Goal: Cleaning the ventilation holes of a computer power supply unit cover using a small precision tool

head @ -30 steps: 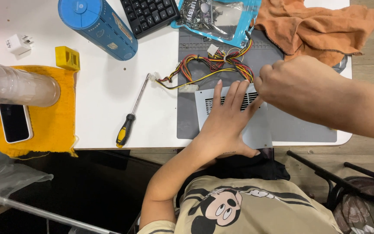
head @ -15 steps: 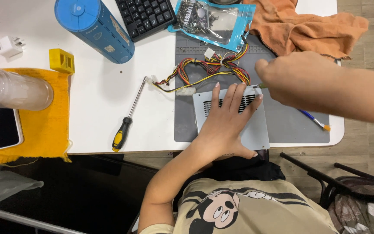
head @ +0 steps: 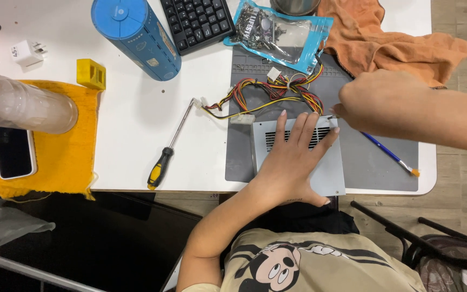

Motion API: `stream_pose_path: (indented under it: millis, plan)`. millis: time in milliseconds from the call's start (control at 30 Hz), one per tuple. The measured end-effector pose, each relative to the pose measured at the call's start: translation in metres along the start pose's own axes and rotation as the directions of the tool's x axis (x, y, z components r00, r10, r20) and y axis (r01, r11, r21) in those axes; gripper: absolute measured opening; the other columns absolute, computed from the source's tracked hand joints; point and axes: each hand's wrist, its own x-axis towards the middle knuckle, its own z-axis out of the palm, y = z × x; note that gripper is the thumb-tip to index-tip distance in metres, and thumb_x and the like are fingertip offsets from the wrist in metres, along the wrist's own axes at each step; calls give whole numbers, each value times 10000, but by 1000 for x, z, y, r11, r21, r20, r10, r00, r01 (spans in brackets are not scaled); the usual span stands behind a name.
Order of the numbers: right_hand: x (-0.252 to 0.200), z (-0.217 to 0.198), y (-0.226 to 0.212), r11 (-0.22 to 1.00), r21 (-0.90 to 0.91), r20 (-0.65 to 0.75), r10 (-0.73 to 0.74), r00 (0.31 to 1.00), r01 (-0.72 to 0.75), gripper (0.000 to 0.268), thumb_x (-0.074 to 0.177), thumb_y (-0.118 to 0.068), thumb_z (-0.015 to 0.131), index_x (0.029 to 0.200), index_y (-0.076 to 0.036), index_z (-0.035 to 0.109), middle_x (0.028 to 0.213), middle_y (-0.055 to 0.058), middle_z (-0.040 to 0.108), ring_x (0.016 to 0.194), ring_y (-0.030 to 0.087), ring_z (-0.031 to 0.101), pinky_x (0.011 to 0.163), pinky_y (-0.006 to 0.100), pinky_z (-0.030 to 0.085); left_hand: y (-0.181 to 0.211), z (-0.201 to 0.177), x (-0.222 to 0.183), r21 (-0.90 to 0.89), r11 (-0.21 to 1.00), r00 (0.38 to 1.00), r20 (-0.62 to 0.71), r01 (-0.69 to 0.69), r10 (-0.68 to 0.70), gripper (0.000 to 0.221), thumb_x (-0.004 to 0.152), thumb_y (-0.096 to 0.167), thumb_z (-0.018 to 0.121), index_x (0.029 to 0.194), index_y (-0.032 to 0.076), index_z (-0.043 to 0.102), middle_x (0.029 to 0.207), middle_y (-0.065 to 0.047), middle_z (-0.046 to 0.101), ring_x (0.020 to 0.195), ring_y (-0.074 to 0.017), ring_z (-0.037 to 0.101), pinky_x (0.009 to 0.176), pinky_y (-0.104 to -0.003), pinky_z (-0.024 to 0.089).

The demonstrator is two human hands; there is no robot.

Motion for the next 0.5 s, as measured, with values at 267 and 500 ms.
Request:
stream_pose_path:
  millis: [267,500]
  plan:
    - [0,43,9,979,-151,-182,-163,970,136,203,921,12,513,991,-179,520,840,-50,737,796,249,789,533,419,545,1,-3,0,81,997,1000,-10,-2,3,1702,371,1154,848,1643,192,255,1618,-276,318,1555,-416,301,1259,-719,167]
    - [5,22,10,964,-183,-98,-211,973,190,173,960,-153,537,826,-224,620,724,-44,715,656,221,688,522,351,475,0,-10,0,49,999,1000,13,-9,9,1679,367,1094,867,1646,187,266,1613,-273,311,1551,-417,287,1255,-717,176]
